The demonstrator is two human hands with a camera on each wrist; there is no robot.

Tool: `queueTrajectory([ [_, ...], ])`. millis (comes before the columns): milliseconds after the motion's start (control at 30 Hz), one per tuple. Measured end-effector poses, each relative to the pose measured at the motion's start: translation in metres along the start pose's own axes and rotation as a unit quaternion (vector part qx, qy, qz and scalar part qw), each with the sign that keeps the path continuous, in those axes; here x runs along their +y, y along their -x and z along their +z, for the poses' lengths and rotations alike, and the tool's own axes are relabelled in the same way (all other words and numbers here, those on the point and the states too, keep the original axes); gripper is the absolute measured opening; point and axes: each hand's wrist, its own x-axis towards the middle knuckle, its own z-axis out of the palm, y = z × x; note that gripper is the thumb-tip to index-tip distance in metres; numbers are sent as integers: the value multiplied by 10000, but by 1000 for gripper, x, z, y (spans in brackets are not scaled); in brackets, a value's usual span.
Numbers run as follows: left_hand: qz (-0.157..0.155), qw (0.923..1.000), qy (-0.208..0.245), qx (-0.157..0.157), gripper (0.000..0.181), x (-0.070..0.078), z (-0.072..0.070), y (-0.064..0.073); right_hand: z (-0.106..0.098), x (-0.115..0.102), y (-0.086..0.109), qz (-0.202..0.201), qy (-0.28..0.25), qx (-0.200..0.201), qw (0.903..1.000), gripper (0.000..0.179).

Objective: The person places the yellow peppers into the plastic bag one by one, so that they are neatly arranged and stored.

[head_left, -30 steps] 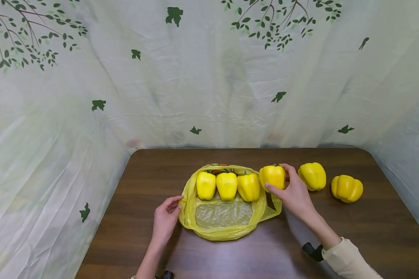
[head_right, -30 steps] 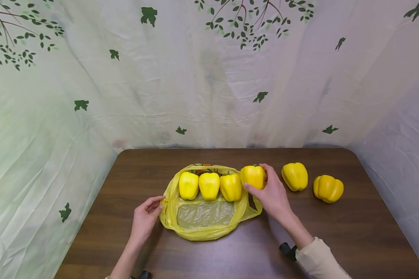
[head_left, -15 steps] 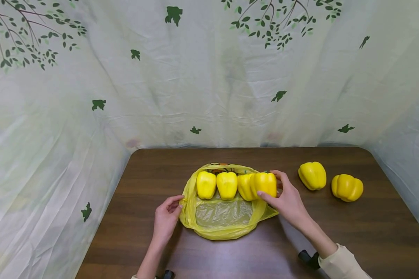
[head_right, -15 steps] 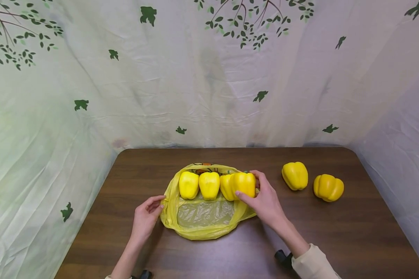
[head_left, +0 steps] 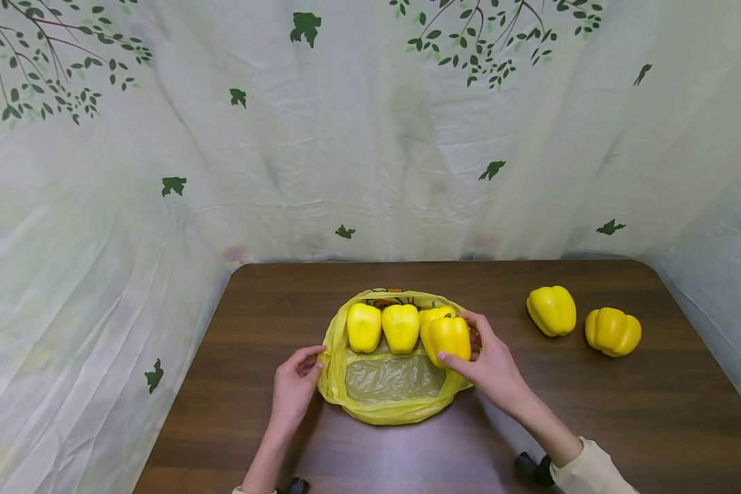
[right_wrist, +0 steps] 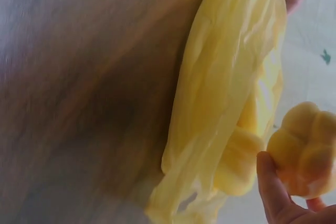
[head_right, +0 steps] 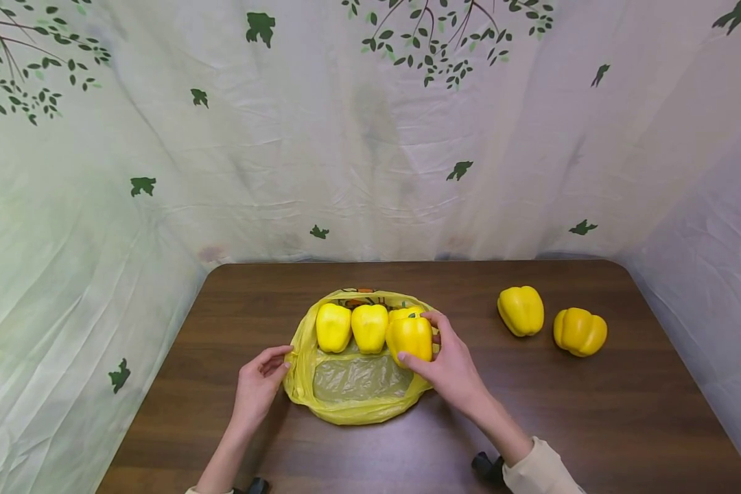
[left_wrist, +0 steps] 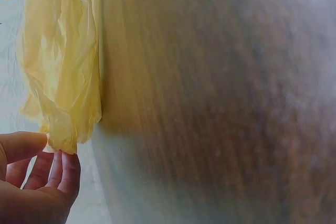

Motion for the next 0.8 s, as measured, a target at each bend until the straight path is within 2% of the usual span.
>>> queueTrajectory([
  [233, -42, 10000, -16, 2, 26, 1, -1, 0, 17, -2, 2, 168, -349, -179, 9991, 79],
  [567, -2, 10000, 37, 36, 26, 2, -1, 1, 40, -6, 6, 233, -481, -408, 9977, 80],
  [800, -81, 9999, 92, -13, 26, 4, -3, 0, 54, -8, 7, 32, -523, -673, 9964, 77],
])
